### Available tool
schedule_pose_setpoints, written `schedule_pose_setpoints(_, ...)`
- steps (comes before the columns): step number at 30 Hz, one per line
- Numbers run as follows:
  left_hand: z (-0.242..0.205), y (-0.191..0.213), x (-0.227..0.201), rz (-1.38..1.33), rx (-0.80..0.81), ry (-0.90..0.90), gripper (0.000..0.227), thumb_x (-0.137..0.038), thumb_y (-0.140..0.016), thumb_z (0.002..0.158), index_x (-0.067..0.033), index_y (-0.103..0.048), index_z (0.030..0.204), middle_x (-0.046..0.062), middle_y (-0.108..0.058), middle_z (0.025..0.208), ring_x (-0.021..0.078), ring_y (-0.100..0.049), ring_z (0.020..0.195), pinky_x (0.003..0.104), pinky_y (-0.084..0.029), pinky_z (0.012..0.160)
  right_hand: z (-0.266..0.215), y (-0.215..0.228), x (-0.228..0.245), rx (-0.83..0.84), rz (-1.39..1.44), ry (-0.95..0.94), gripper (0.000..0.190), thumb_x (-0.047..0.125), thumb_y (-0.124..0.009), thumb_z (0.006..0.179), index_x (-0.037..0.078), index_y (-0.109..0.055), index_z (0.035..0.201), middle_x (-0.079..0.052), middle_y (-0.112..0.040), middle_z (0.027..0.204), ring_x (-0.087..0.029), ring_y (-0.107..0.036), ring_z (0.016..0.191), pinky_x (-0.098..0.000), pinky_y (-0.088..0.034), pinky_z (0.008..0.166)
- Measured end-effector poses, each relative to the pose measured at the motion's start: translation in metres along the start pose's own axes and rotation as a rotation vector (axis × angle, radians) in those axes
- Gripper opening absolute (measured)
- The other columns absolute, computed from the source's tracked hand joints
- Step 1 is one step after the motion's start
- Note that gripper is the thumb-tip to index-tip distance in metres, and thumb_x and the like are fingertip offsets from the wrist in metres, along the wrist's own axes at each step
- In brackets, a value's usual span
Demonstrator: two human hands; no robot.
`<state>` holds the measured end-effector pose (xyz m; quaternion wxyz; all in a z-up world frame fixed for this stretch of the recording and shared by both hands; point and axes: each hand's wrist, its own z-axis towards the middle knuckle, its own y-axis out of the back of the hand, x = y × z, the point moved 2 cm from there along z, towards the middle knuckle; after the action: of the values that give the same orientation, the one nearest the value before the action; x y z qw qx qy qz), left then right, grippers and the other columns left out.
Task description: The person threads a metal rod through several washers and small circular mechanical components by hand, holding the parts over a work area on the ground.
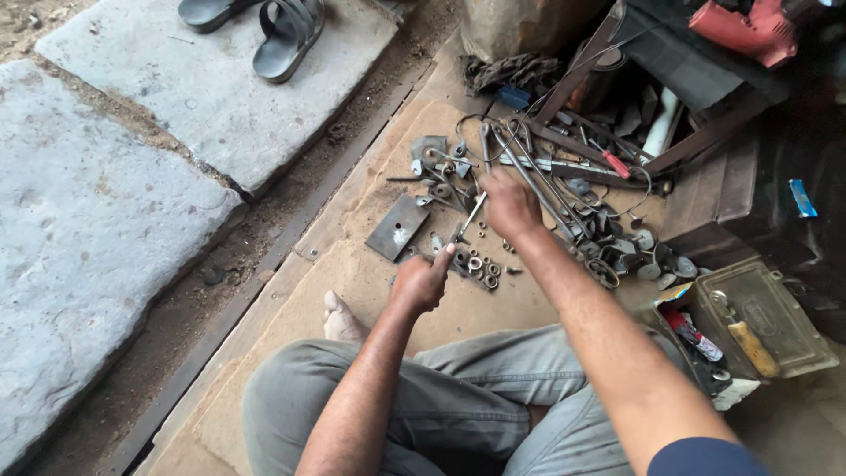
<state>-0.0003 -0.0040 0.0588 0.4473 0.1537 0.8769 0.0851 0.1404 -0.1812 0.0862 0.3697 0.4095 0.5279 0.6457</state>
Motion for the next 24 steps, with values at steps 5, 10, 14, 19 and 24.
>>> schedule_pose_setpoints(5, 0.000, 0.009, -0.002, 0.144, -0.230, 0.034, 0.083, -0.071, -0.045, 0.095, 0.0067, -0.073, 0.104, 0.035, -0.067, 0.113, 0.0465, -0.064, 0.113, 0.053, -0.050, 0.098, -0.006, 0.054, 0.072, -0.011, -0.409, 0.291, 0.013, 0.002, -0.063, 0.088, 0.010, -0.068, 0.097, -0.010, -0.066, 0.094, -0.022, -0.066, 0.076, -0.0388, -0.051, 0.070)
schedule_pose_setpoints(10, -0.009, 0.017, -0.005, 0.085, -0.293, 0.122, 0.079, -0.069, -0.042, 0.094, 0.0018, -0.074, 0.109, 0.032, -0.067, 0.118, 0.0459, -0.063, 0.118, 0.054, -0.047, 0.102, -0.074, 0.057, 0.124, 0.001, -0.345, 0.206, 0.010, 0.010, -0.060, 0.089, 0.007, -0.066, 0.096, -0.013, -0.065, 0.089, -0.026, -0.068, 0.066, -0.0434, -0.051, 0.072)
schedule_pose_setpoints(14, -0.007, 0.018, -0.002, 0.059, -0.330, 0.115, 0.080, -0.069, -0.042, 0.095, 0.0030, -0.075, 0.108, 0.033, -0.068, 0.115, 0.0469, -0.064, 0.116, 0.054, -0.048, 0.101, -0.113, 0.025, 0.128, 0.023, -0.007, 0.037, 0.031, 0.006, -0.055, 0.091, -0.003, -0.065, 0.119, -0.021, -0.070, 0.094, -0.031, -0.071, 0.066, -0.0458, -0.056, 0.062)
schedule_pose_setpoints(19, -0.006, 0.016, -0.002, 0.081, -0.305, 0.049, 0.081, -0.069, -0.042, 0.097, 0.0040, -0.077, 0.101, 0.034, -0.070, 0.108, 0.0474, -0.066, 0.111, 0.054, -0.049, 0.099, -0.137, -0.048, 0.109, 0.228, 0.239, -0.246, 0.026, 0.023, -0.060, 0.098, 0.004, -0.069, 0.114, -0.021, -0.076, 0.085, -0.035, -0.071, 0.078, -0.0495, -0.056, 0.072)
schedule_pose_setpoints(24, -0.012, 0.018, -0.009, 0.116, -0.251, 0.024, 0.079, -0.069, -0.042, 0.094, 0.0012, -0.078, 0.093, 0.030, -0.072, 0.103, 0.0441, -0.069, 0.105, 0.052, -0.051, 0.095, -0.119, -0.109, 0.063, 0.636, 0.890, -0.543, 0.029, 0.016, -0.057, 0.094, 0.002, -0.069, 0.116, -0.009, -0.077, 0.089, -0.024, -0.077, 0.065, -0.0356, -0.059, 0.054)
